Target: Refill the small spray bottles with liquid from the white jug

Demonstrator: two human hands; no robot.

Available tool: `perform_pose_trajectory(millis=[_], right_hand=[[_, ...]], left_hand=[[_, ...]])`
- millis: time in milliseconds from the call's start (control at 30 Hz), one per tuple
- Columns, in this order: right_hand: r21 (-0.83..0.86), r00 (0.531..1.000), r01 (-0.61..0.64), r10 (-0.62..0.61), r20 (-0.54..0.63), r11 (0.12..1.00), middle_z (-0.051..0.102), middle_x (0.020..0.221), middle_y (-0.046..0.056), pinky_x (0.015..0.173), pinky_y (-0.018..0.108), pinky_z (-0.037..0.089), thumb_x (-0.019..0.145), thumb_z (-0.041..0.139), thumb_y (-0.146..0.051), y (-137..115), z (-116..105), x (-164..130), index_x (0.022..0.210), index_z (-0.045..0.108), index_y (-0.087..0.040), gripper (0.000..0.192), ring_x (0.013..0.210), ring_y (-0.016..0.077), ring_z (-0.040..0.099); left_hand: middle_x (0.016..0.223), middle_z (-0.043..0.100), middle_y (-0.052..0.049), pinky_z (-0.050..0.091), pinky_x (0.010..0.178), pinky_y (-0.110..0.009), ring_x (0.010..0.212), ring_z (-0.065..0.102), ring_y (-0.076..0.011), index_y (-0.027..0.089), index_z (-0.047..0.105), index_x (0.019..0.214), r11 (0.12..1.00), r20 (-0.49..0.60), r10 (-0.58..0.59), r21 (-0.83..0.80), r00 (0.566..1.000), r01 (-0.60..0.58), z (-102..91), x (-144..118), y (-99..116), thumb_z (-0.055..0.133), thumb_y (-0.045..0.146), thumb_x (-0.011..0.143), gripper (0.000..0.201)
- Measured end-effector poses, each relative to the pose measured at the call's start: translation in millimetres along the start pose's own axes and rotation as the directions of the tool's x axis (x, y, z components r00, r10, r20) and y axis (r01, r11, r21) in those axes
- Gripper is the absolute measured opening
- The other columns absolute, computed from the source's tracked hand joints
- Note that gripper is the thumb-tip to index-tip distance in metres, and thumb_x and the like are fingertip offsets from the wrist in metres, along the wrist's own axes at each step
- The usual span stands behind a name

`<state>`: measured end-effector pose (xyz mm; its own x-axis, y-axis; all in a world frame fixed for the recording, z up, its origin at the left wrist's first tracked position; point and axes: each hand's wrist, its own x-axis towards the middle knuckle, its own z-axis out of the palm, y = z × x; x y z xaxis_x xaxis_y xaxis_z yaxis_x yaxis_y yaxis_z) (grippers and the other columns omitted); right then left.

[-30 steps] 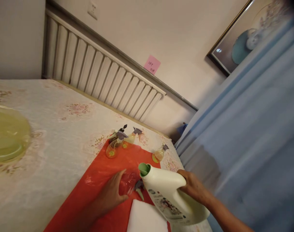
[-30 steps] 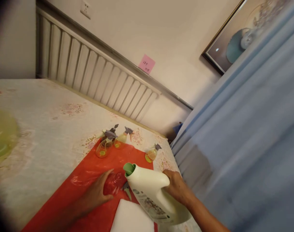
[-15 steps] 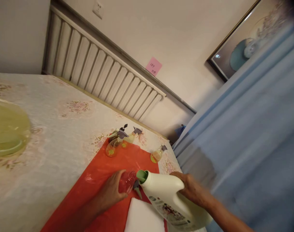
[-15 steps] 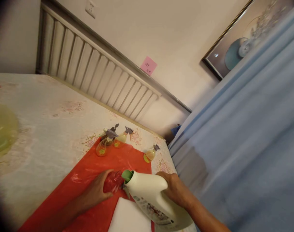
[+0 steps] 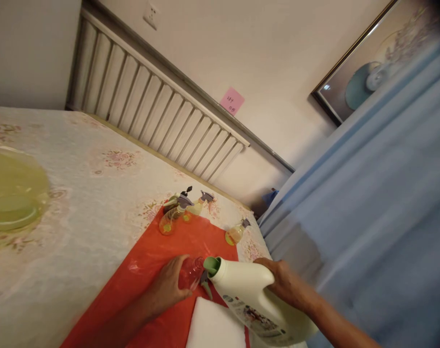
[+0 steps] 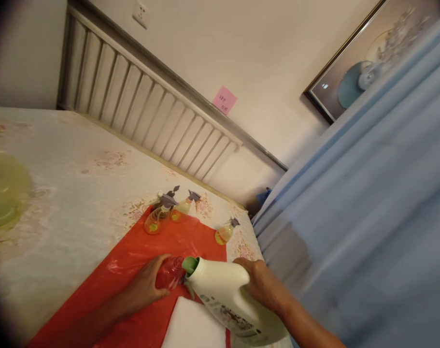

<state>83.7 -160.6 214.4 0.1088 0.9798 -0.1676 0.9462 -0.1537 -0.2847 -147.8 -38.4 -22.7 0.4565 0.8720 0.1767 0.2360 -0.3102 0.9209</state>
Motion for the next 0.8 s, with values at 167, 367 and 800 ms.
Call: perform_pose_trajectory(millis=[167,367,800], right_hand=[[-0.054,0.996,0.07,-0.067,0.054,0.996,0.074,0.081,-0.001,0.061,0.02,0.045,0.076,0.052,-0.011,-1.0,-2.4,1.5,0.093,0.068,-0.022,0.025,0.075,0.0165,0.068],[-0.1,0.996,0.069,-0.064,0.058,0.993,0.074,0.081,-0.001,0.06,0.02,0.044,0.076,0.052,-0.012,-3.7,-5.2,2.9,0.096,0.068,-0.023,0.028,0.073,0.0163,0.067],[-0.128,0.993,0.111,-0.105,0.056,0.986,0.074,0.079,-0.001,0.059,0.02,0.043,0.076,0.051,-0.01,-1.3,-5.4,7.1,0.093,0.068,-0.022,0.027,0.071,0.0147,0.067]], left_hand=[[0.137,0.059,-0.014,0.04,0.111,-0.043,0.13,0.052,-0.0309,0.02,0.05,0.129,1.0,0.017,-0.012,-0.001,1.0,0.012,-2.2,-1.6,3.4,0.065,0.021,0.059,0.072],[0.135,0.061,-0.015,0.042,0.109,-0.041,0.128,0.053,-0.0332,0.018,0.052,0.13,1.0,0.011,-0.005,-0.005,1.0,0.006,-4.4,-1.5,6.2,0.066,0.024,0.06,0.071],[0.136,0.061,-0.013,0.041,0.11,-0.042,0.129,0.053,-0.0336,0.019,0.053,0.13,1.0,-0.018,0.016,-0.022,1.0,-0.016,1.2,-1.2,-3.9,0.067,0.024,0.06,0.072]])
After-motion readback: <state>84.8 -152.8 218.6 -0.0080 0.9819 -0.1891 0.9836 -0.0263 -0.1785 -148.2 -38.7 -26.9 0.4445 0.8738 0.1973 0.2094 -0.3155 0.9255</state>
